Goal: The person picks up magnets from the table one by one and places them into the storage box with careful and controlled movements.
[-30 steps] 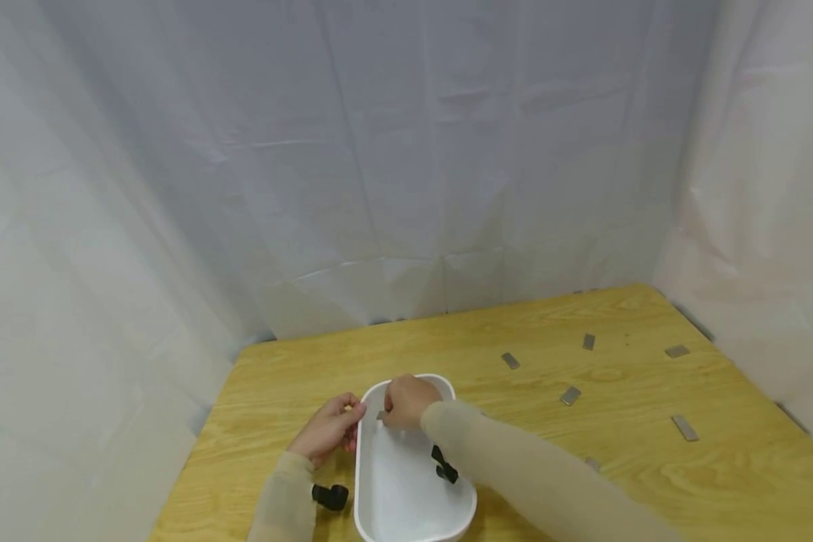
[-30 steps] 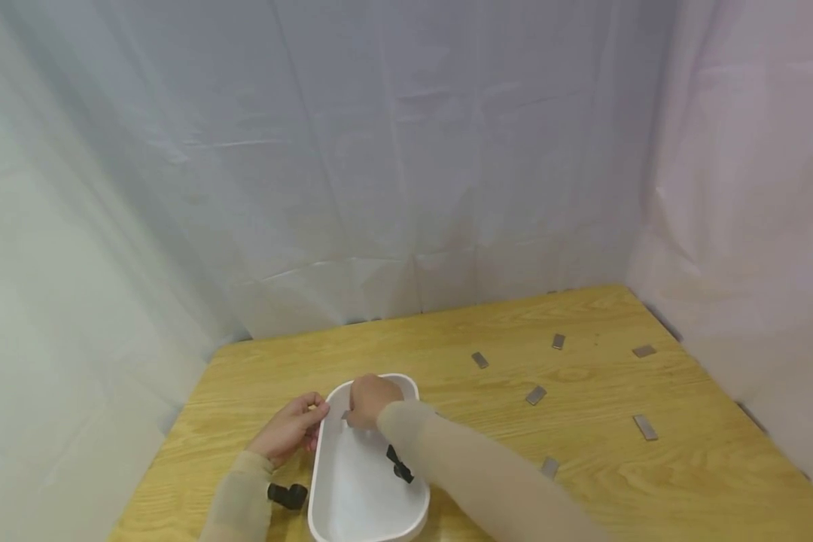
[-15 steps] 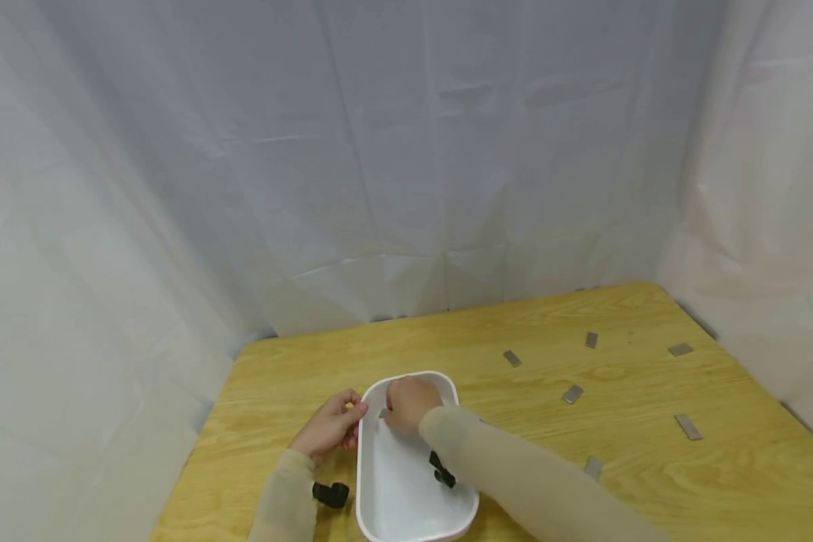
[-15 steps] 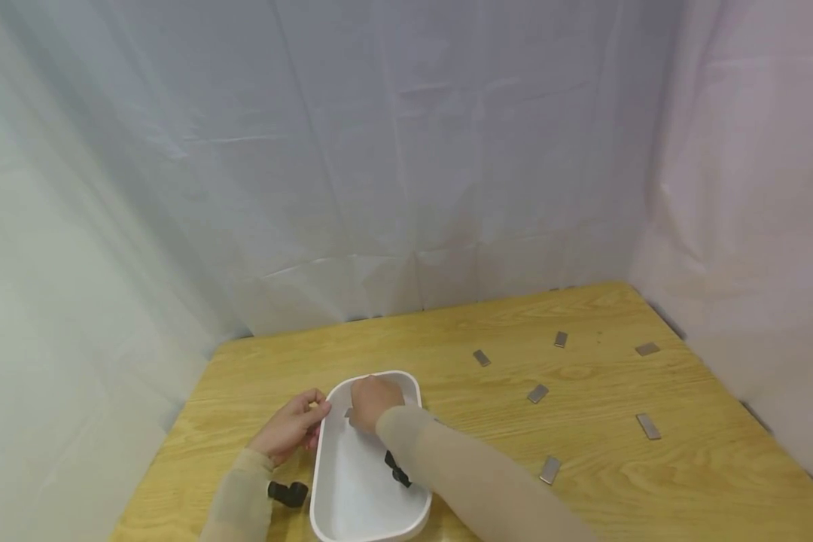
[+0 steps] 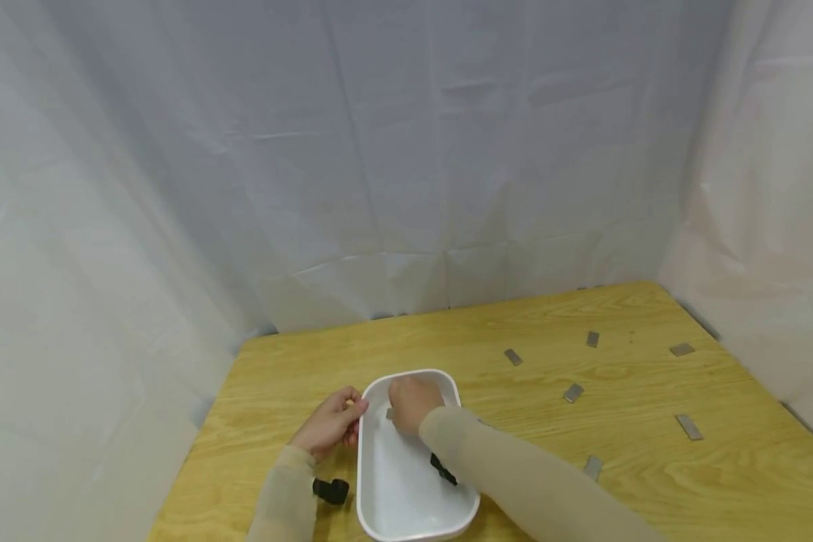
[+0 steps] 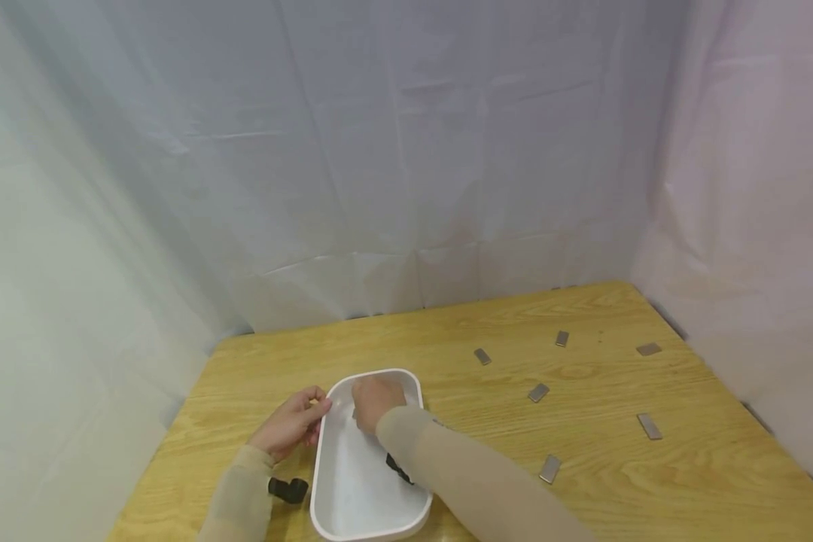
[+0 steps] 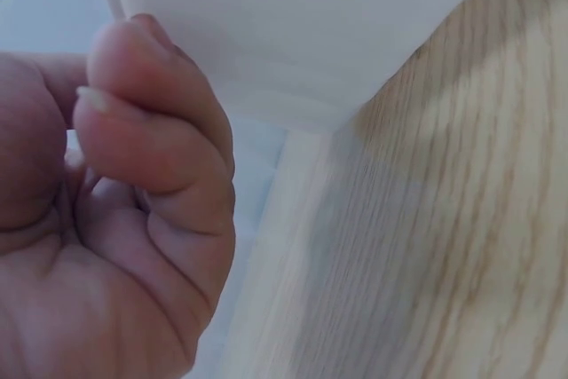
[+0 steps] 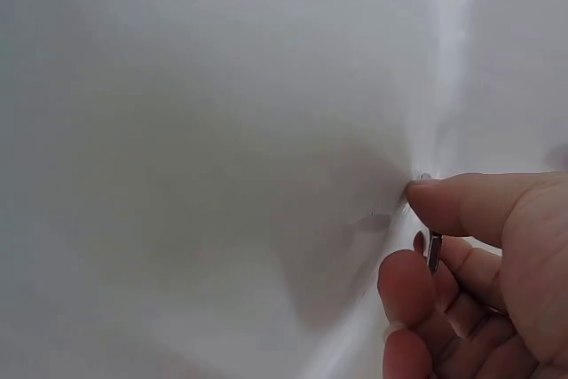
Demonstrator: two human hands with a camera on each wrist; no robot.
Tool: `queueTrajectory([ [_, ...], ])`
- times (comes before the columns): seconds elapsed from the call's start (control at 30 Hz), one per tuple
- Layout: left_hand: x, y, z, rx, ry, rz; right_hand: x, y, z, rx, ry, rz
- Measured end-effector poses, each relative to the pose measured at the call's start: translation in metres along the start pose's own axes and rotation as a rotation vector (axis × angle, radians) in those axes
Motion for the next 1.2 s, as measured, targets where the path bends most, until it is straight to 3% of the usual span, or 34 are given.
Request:
queueTrajectory([
  [0.23,0.001,0.001,0.001,0.005,0.007,-0.011,-0.002,-0.001,0.001,-0.011,0.022,0.018],
  [0.63,0.0,0.001,0.001,0.007,0.016,-0.034,0.002,0.002,0.003,0.005,-0.036,-0.041],
  [0.9,0.0,-0.003,-0.001,0.007,0.021,-0.029,-0.003,0.001,0.005,-0.004,-0.003,0.043],
  [1.2,-0.002,-0.002,-0.002,0.012,0.016,-0.025,-0.009,-0.001,0.007,-0.002,-0.006,0.063],
])
Point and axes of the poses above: each hand's wrist, its own z-axis away from the middle knuckle, its own x-axis out of the palm, y = z × x, the point moved 6 cm from there along -z, towards the middle knuckle, and after that the axes turned 8 degrees about y, right-handed, at the moved point
